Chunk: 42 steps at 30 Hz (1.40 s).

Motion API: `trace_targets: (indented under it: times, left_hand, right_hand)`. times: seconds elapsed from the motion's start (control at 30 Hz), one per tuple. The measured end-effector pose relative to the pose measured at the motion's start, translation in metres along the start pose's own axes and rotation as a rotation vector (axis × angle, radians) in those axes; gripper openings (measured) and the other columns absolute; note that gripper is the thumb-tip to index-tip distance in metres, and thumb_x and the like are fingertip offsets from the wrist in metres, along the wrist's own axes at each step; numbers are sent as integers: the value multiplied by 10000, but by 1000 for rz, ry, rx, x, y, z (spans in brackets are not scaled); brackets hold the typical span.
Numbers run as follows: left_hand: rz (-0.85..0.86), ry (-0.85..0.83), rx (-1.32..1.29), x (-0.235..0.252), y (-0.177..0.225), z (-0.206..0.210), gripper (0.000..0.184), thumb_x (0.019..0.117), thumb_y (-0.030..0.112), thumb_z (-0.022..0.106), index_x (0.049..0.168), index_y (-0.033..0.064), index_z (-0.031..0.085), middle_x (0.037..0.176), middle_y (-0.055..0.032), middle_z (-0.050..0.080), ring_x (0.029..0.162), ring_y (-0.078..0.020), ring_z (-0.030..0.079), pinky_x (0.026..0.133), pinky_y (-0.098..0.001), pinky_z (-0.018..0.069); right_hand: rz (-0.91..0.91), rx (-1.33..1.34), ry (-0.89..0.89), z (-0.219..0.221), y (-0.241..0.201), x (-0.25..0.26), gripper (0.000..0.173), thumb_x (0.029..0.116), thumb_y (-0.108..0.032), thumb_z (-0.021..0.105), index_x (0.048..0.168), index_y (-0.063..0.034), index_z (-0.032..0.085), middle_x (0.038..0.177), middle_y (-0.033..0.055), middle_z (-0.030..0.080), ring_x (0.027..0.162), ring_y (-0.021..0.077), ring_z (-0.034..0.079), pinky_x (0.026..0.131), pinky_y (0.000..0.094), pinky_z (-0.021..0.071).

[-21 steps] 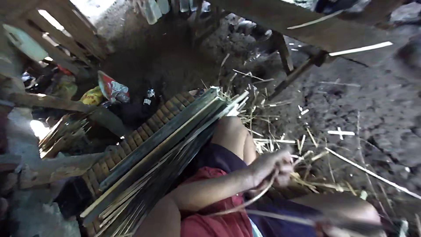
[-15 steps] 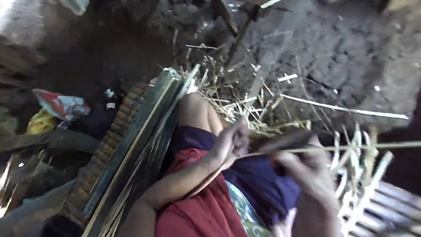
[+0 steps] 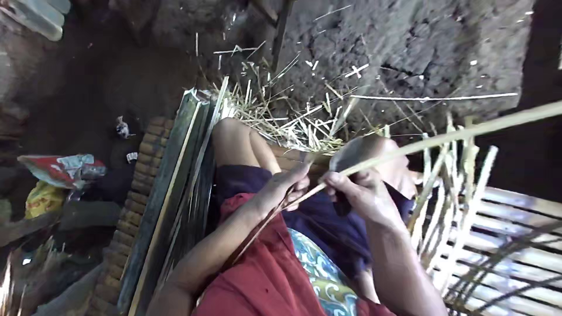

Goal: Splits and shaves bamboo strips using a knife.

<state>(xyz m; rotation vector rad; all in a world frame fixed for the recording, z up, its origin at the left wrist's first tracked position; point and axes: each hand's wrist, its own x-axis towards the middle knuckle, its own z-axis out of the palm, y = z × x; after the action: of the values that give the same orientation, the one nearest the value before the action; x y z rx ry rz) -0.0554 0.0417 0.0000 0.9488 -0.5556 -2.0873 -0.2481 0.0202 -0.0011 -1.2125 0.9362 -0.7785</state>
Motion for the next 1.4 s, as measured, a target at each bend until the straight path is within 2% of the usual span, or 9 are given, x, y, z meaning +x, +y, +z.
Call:
trace_targets:
  times: [0.17, 0.4, 0.5, 0.6, 0.77, 1.0, 1.1, 1.17, 1.4]
  left_hand:
    - [108, 452, -246, 10, -11, 17, 574, 1112, 471, 230, 678, 198, 488, 550, 63, 498, 453, -38, 497, 440, -189, 449]
    - [557, 864, -389, 15, 35, -52, 554, 1112, 444, 132, 676, 242, 407, 451, 119, 340, 369, -12, 345, 408, -168, 332]
    - [292, 552, -111, -2, 16, -33, 528, 1108, 462, 199, 759, 236, 525, 562, 110, 533, 530, -4, 553, 565, -181, 501]
    - [54, 132, 120, -15, -10, -15, 429, 1093, 261, 338, 705, 189, 506, 573, 119, 470, 541, 20, 473, 571, -160, 431]
    - [112, 348, 19, 6, -9, -1, 460, 1106, 317, 353, 682, 199, 486, 546, 99, 427, 482, -2, 434, 508, -166, 418]
    - [521, 789, -208, 2, 37, -65, 475, 1127, 383, 296, 704, 225, 442, 502, 111, 398, 442, -22, 430, 520, -179, 440]
    - [185, 400, 86, -29, 0, -39, 417, 1109, 444, 290, 938, 189, 573, 740, 92, 581, 717, -19, 594, 727, -218, 521]
    - [47, 208, 14, -33, -19, -22, 485, 1112, 349, 295, 707, 190, 509, 592, 94, 508, 569, -12, 517, 602, -190, 468]
    - [191, 382, -123, 4, 3, 13, 525, 1116, 411, 260, 655, 239, 442, 532, 114, 444, 473, 8, 439, 488, -154, 404]
  right_hand:
    - [-4, 14, -246, 19, 7, 7, 143, 976, -254, 664, 917, -131, 708, 713, -125, 664, 608, -35, 607, 571, 147, 527]
    - [-8, 165, -429, -14, 3, -48, 154, 1020, -331, 617, 932, -243, 708, 755, -199, 653, 682, -126, 584, 630, 67, 487]
    - [102, 118, -172, -16, 6, -37, 109, 967, -312, 672, 884, -294, 741, 715, -182, 682, 614, -81, 604, 583, 105, 515]
    - [65, 15, 70, -25, 5, -11, 115, 975, -327, 649, 876, -306, 705, 686, -147, 670, 566, -38, 595, 546, 132, 518]
    - [-5, -59, -110, 20, 9, -1, 172, 974, -311, 651, 884, -178, 714, 690, -122, 658, 588, -22, 599, 554, 159, 522]
    - [-42, 81, -405, -18, 8, -55, 202, 1024, -401, 593, 981, -273, 744, 825, -213, 683, 732, -132, 603, 662, 67, 500]
    - [62, 27, -102, -29, 11, -43, 161, 966, -435, 653, 867, -349, 747, 740, -206, 684, 623, -90, 598, 581, 97, 506]
    - [51, -34, 47, -31, 7, -23, 130, 942, -447, 677, 851, -366, 722, 689, -186, 676, 564, -61, 598, 534, 117, 514]
    - [-40, 75, -212, 22, 11, 8, 163, 978, -341, 674, 873, -219, 704, 674, -121, 663, 569, -29, 604, 545, 136, 525]
